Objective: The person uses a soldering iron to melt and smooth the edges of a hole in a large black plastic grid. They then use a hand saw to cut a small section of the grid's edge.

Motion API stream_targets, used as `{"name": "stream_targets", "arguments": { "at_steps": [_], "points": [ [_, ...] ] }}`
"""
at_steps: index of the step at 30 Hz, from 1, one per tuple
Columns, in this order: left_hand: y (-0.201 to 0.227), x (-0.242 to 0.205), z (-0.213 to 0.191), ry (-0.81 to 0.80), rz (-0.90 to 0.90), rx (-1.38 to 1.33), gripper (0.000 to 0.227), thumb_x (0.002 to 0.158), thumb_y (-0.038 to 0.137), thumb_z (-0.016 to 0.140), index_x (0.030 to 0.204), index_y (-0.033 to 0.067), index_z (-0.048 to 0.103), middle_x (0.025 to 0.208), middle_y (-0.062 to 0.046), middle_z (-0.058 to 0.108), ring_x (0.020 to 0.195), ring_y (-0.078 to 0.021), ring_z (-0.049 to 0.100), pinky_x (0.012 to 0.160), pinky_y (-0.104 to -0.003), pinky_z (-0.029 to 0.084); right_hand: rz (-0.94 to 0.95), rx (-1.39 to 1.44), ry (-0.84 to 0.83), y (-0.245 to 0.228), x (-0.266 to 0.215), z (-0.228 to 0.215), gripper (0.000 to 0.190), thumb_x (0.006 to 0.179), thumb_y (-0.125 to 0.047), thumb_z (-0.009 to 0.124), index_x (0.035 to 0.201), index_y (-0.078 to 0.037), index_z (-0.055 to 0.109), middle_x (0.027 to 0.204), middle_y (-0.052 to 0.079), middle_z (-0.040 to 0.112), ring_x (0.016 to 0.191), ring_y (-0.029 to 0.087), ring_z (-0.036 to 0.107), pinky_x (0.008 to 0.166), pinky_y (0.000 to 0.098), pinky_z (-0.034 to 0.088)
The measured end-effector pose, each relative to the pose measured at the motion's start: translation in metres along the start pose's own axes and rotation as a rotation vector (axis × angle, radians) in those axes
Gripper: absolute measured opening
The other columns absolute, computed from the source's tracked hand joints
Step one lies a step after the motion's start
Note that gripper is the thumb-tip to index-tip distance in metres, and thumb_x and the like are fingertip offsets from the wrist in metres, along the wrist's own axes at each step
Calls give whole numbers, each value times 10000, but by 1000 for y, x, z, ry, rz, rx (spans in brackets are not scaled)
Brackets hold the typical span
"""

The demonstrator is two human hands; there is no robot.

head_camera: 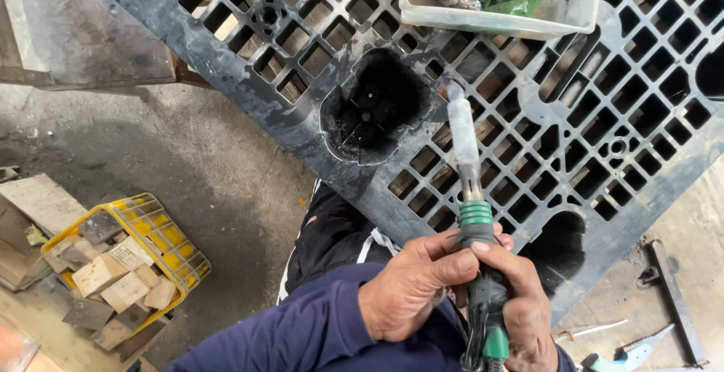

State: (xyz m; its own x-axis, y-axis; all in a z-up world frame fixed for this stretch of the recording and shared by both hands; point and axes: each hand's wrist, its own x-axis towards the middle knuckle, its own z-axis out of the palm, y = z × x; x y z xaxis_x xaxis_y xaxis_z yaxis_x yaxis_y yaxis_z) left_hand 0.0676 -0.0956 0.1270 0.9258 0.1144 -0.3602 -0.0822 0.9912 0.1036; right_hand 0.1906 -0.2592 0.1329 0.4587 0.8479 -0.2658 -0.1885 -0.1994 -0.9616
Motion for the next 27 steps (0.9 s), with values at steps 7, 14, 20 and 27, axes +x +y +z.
{"name": "stream_targets", "arguments": {
  "at_steps": [7,14,20,27],
  "points": [
    [6,5,15,19,-27,157,377,959,153,787,1284,-20,705,1131,-88,680,972,-127,639,918,-290,502,-82,-20,-34,-7,-11,-17,694,979,-277,694,1535,2,388,1459,282,530,1294,373,582,1093,425,446],
    [49,32,40,123,217,809,303,863,188,825,1007,-75,780,1154,-121,720,1216,-145,569,1022,-282,505,-356,-1067,376,-62,33,30,931,586,-292,940,1402,-83,543,1218,199,568,1078,311,636,879,376,545],
    [85,48,53,-57,215,1160,439,917,349,772,1203,17,744,1187,-134,654,1130,-266,634,967,-401,528,-407,-823,481,-53,51,27,517,867,-60,747,1335,-121,537,1290,226,513,1083,318,665,912,395,595],
    [240,171,21,157,618,1901,267,975,121,655,1223,34,704,1100,-199,637,877,-266,688,819,-369,582,254,-290,307,7,-10,-122,612,828,-214,765,1339,94,628,1146,310,709,1077,411,765,981,512,568]
  ]
}}
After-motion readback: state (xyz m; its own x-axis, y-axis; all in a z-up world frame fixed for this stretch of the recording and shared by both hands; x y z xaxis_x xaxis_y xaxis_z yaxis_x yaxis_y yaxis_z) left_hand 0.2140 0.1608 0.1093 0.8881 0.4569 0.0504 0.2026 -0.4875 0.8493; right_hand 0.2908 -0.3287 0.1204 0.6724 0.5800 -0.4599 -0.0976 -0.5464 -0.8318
